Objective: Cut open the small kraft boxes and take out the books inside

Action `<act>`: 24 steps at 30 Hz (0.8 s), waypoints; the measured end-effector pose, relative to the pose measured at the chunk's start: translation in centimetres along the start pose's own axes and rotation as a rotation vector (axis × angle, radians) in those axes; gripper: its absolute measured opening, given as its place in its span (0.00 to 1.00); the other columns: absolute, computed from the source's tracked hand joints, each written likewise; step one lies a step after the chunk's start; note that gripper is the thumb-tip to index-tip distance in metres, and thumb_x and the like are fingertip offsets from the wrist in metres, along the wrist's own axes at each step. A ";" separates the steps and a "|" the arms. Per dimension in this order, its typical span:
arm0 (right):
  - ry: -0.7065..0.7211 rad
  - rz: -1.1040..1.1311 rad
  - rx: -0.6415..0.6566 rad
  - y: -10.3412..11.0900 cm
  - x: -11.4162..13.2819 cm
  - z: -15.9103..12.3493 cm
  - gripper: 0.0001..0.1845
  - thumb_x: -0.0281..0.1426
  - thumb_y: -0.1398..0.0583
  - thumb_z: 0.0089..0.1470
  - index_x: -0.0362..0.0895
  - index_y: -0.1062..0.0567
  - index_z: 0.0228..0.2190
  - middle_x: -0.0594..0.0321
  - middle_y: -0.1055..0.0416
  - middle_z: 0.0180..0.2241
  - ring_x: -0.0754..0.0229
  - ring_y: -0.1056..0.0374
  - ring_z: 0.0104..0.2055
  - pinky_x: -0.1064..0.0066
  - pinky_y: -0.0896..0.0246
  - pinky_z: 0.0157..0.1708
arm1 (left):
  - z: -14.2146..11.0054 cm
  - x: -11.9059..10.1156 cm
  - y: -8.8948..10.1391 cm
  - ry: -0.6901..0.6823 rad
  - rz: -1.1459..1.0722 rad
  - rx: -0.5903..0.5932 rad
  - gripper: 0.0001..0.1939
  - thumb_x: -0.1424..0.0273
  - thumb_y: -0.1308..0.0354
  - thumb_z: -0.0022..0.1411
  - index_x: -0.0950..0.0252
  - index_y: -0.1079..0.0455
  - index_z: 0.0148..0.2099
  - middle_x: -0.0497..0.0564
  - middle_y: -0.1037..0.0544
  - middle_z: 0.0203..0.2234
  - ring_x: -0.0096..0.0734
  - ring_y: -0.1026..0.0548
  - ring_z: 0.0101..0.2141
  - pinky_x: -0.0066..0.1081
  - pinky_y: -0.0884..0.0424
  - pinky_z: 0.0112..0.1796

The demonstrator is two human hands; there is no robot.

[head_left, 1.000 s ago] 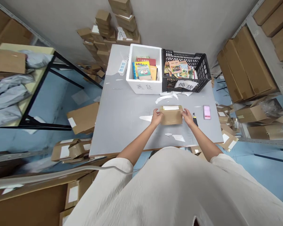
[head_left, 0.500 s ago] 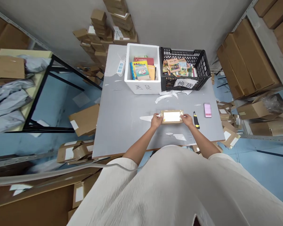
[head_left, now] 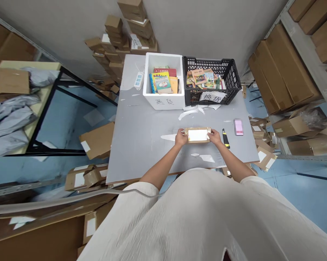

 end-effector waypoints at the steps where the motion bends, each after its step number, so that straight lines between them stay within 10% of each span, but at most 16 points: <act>1: 0.008 0.010 0.001 0.1 0.2 0.0 0.23 0.36 0.35 0.55 0.44 0.18 0.52 0.52 0.15 0.54 0.50 0.19 0.53 0.54 0.24 0.61 | -0.1 -0.3 0.1 -0.022 -0.018 -0.001 0.29 0.73 0.29 0.62 0.55 0.30 0.63 0.52 0.15 0.53 0.37 0.16 0.48 0.36 0.24 0.54; 10: -0.003 0.031 -0.069 1.4 0.6 -1.3 0.28 0.51 0.35 0.62 0.45 0.21 0.54 0.49 0.16 0.53 0.46 0.20 0.55 0.57 0.23 0.57 | -0.9 -0.2 0.8 -0.039 -0.046 -0.046 0.22 0.56 0.35 0.72 0.57 0.29 0.63 0.54 0.16 0.52 0.41 0.17 0.52 0.37 0.25 0.53; 24: -0.139 -0.222 0.018 0.5 -3.2 -2.8 0.17 0.40 0.28 0.53 0.48 0.19 0.43 0.59 0.15 0.40 0.45 0.17 0.49 0.53 0.22 0.56 | -0.6 5.6 -1.2 0.120 0.063 0.131 0.31 0.67 0.28 0.61 0.57 0.32 0.64 0.55 0.18 0.53 0.38 0.16 0.46 0.35 0.23 0.48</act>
Point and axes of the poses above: each hand's wrist, its own z-axis towards the middle knuckle, its own y-axis out of the back of the hand, x = y × z, the point moved 8 cm from there along z, towards the middle knuckle
